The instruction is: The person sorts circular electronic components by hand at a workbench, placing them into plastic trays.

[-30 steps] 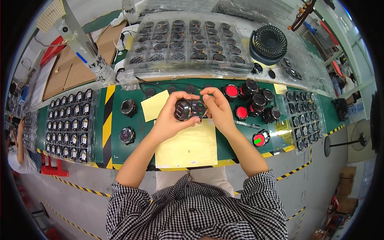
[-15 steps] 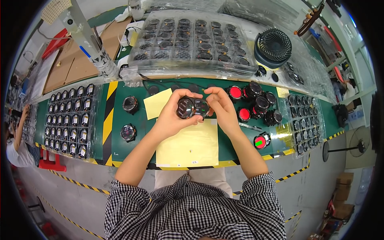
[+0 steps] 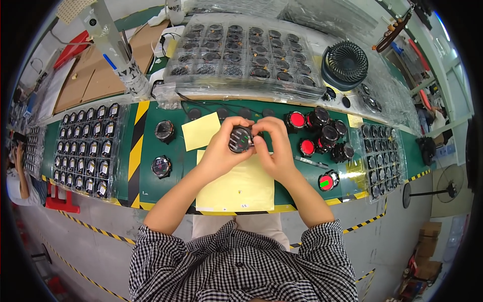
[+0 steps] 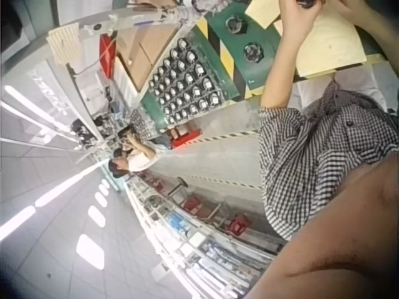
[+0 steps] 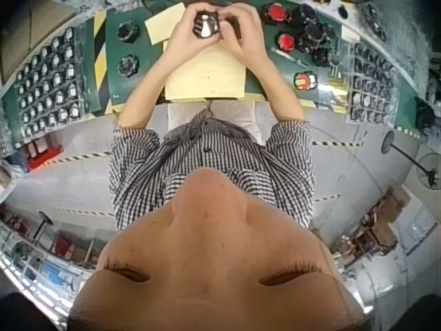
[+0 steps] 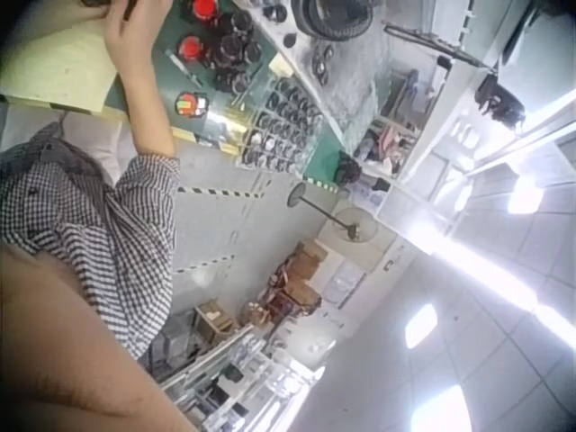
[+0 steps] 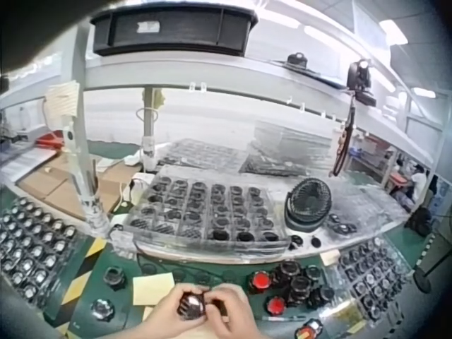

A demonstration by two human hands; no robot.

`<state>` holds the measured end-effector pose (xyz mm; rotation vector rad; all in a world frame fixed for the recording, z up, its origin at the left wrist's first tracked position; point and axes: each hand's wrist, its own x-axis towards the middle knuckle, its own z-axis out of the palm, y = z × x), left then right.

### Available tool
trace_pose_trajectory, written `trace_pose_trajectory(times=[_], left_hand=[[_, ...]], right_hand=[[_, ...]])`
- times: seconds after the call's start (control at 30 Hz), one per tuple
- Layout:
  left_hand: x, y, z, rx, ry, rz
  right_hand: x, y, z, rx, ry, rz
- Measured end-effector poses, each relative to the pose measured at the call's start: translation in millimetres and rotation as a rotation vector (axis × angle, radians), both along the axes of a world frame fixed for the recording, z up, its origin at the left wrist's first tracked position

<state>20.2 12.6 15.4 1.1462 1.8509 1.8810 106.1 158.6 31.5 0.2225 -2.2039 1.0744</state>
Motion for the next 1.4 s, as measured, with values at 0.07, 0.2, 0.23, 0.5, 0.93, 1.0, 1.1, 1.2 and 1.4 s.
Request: trace_pose_trajectory(times=[0.07,0.2,0.23,0.5,0.93,1.0,1.1,1.2,1.4], left_hand=[[5,4,-2,-0.012,-0.007,0.009],[15,5,7,-0.057,0.003,0.025],[17,5,7,-0.071,0.020,0.022],[15,2,6,-0.091,0.020,0.017],[8,4,-3,0.078,-0.124,-0.032],[11,3,2,0.099,-0.296,-0.052],[11,1,12,-0.026,-0.367,-0.060],[6,0,8,-0.005,-0.400,0.015],[-12,-2,8,0.031,-0.567,0.077]], right_hand=[[0,-1,-7,0.037,0.010,-0.019],[1,0,-20,-0.078,-0.004,-0.057],[1,0,-22,-0.105,-0.011,-0.060],[2,-2,-21,-0.132,-0.043,-0.070],[-6,4,-18,-0.843,-0.268,0.186],[-6,6,-18,-1.216,-0.560,0.398],[-6,6,-23,-1.528,-0.639,0.693],[-8,4,-23,-1.686,-0.546,0.541],[-8,6,-12,-1.772,-0.425,0.452]])
